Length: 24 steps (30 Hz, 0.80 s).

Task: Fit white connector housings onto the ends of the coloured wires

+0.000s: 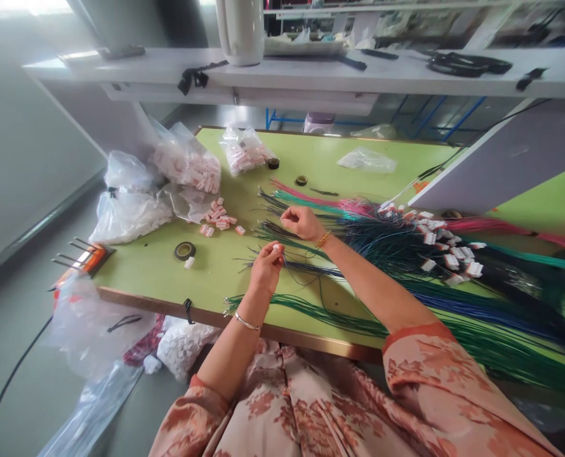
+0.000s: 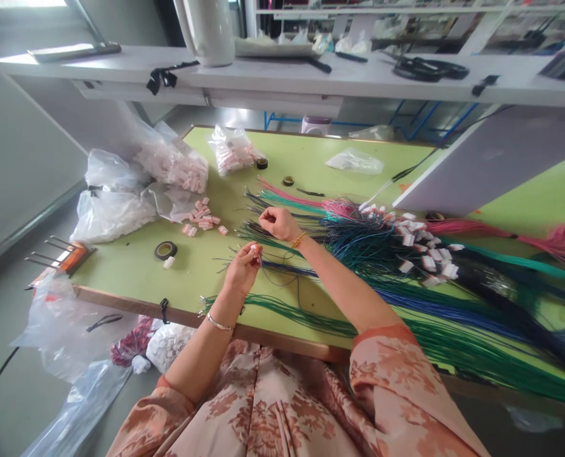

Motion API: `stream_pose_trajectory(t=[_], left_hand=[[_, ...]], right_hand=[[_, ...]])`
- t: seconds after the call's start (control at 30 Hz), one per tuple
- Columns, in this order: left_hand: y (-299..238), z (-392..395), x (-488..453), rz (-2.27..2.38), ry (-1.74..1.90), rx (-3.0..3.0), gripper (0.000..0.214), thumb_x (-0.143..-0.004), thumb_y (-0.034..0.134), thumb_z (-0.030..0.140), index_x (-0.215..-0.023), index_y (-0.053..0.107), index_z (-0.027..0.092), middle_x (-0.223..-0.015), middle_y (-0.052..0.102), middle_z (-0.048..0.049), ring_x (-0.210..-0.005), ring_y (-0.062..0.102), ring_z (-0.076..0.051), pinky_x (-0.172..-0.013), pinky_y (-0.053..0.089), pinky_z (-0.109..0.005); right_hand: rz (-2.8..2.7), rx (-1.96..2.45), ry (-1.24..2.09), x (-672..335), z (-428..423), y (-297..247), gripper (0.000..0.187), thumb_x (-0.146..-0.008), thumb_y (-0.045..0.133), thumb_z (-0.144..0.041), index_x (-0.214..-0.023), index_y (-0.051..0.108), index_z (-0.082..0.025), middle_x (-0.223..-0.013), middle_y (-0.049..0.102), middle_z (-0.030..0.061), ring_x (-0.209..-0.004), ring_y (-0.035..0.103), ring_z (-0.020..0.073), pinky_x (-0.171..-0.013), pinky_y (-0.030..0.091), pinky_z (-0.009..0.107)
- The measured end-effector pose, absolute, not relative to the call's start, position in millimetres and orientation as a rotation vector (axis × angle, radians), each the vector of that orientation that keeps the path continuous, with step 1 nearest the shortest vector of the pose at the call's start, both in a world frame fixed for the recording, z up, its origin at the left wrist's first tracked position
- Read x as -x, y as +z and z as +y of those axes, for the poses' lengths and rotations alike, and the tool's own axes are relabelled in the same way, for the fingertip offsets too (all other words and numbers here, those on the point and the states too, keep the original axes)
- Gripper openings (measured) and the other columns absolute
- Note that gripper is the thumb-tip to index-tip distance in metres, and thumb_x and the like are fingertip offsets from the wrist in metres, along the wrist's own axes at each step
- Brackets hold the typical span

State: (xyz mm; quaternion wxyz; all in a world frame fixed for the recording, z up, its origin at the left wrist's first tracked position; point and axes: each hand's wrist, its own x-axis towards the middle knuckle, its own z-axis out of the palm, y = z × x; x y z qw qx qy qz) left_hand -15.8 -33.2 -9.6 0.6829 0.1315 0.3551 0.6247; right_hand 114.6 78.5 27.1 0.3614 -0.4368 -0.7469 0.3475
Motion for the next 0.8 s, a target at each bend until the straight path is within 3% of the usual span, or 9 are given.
stream_pose_trajectory(t=[0.23, 0.8], left_hand=[[-7.5, -30.3, 15.4, 0.820, 1.383, -0.202, 0.020, -0.071, 0.074, 0.008, -0.089, 0.066, 0.014, -0.078, 0.067, -0.0004, -0.064, 0.056, -0.006, -0.064, 0.044, -0.019], [-12.9, -27.4, 14.4, 0.819, 1.386, -0.234, 0.018, -0.072, 0.074, 0.008, -0.087, 0.067, 0.015, -0.077, 0.066, 0.0017, -0.065, 0.058, -0.005, -0.068, 0.046, -0.018]], right_hand=[[-1.943, 0.992, 1.002, -130.8, 31.4, 22.3, 0.018, -0.073, 0.061, -0.032, -0.077, 0.062, -0.014, -0.066, 0.061, 0.0006, -0.057, 0.047, 0.0095, -0.053, 0.037, 0.022], [-2.130, 0.903, 0.679, -131.3, 16.0, 16.4, 0.006, -0.076, 0.059, -0.023, -0.074, 0.059, -0.017, -0.068, 0.058, 0.0002, -0.058, 0.045, 0.0099, -0.057, 0.035, 0.023]])
